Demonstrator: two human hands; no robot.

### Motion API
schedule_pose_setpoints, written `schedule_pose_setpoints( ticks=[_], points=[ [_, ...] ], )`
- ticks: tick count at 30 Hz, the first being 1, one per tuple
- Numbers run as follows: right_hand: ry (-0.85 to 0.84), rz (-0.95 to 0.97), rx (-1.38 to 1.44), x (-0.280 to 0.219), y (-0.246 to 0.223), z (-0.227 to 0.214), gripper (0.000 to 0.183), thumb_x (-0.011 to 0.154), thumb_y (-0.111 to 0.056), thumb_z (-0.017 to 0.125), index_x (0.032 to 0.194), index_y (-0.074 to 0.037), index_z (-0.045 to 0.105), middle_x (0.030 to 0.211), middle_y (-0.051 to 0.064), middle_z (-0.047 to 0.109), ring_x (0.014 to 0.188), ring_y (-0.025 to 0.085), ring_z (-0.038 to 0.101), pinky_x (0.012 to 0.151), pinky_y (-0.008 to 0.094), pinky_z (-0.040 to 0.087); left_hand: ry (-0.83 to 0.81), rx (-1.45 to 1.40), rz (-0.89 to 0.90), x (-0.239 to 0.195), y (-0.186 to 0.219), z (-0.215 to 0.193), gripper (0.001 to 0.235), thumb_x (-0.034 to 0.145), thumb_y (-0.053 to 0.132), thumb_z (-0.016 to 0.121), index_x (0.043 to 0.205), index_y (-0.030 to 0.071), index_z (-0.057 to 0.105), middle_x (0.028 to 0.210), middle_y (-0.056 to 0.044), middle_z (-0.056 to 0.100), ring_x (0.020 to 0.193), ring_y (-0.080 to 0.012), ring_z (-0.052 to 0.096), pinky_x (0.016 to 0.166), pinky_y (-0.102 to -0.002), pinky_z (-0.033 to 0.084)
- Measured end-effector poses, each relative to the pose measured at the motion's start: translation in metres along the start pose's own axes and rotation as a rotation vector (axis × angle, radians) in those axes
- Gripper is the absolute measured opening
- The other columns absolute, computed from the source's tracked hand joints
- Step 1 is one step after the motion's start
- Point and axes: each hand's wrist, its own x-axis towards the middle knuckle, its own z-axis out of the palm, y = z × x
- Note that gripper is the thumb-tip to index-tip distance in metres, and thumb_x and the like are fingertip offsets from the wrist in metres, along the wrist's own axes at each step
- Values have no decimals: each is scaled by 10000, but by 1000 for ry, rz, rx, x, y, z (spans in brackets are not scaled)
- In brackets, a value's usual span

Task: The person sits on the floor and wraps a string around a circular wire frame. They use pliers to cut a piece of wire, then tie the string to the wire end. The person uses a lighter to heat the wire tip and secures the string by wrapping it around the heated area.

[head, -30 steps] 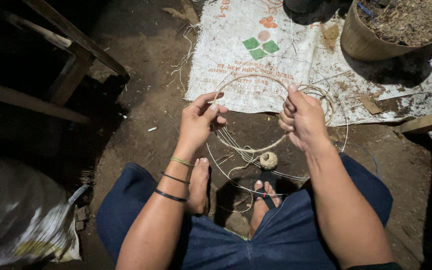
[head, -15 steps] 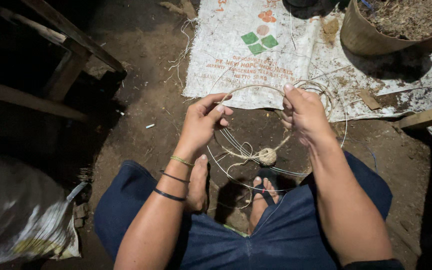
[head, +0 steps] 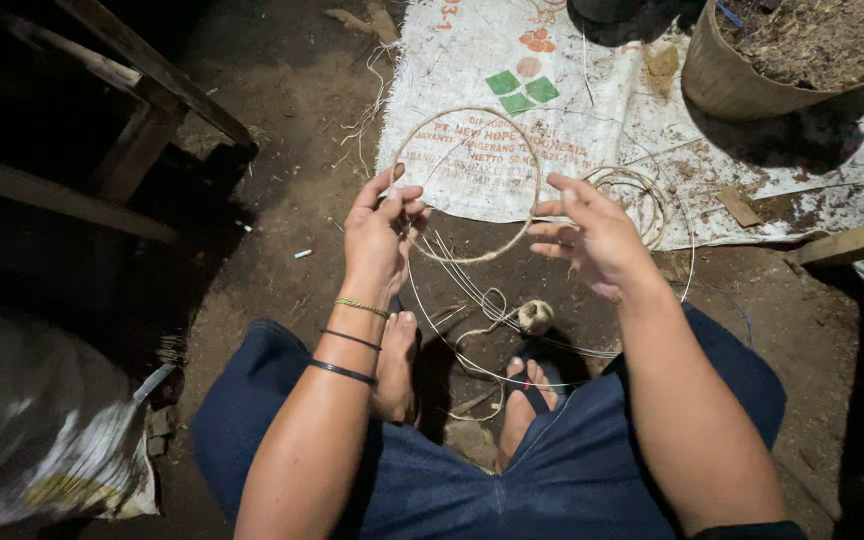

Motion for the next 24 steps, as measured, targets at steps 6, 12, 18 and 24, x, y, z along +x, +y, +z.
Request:
schedule_pose_setpoints(
  ticks=[6, 12, 18, 24],
  points=[
    [26, -129, -160, 15, 26, -9, 292, 1023, -56, 573, 1300, 28, 617, 887, 82, 656, 735, 142, 650, 640, 285, 547, -10, 76, -55, 2, 0, 5, 461, 1059, 308, 494, 1442, 60, 556, 1173, -157, 692, 995, -196, 685, 896, -389, 561],
    [99, -204, -138, 31, 57, -23, 177, 1030, -48, 544, 1182, 8, 615, 874, 64, 666, 705, 132, 651, 633, 286, 557, 225, 196, -32, 19, -17, -8, 684, 1008, 554, 428, 1523, 105, 463, 1446, -186, 537, 1348, -293, 531, 1092, -437, 380],
    [181, -193, -134, 43, 92, -54, 177, 1033, -41, 531, 1183, 7, 611, 873, 73, 668, 707, 141, 656, 625, 291, 549, 240, 278, 143, 34, -54, -8, 603, 1022, 470, 559, 1405, 4, 574, 1422, -142, 620, 1317, -279, 578, 1011, -386, 445],
    [314, -86, -211, 58, 149, -122, 184, 1006, -16, 532, 1154, 7, 639, 845, 92, 667, 649, 159, 651, 564, 310, 551, 150, 246, -41, -10, -38, 66, 317, 981, 286, 622, 1230, 92, 652, 1135, 0, 634, 1044, -150, 610, 767, -325, 516]
  ],
)
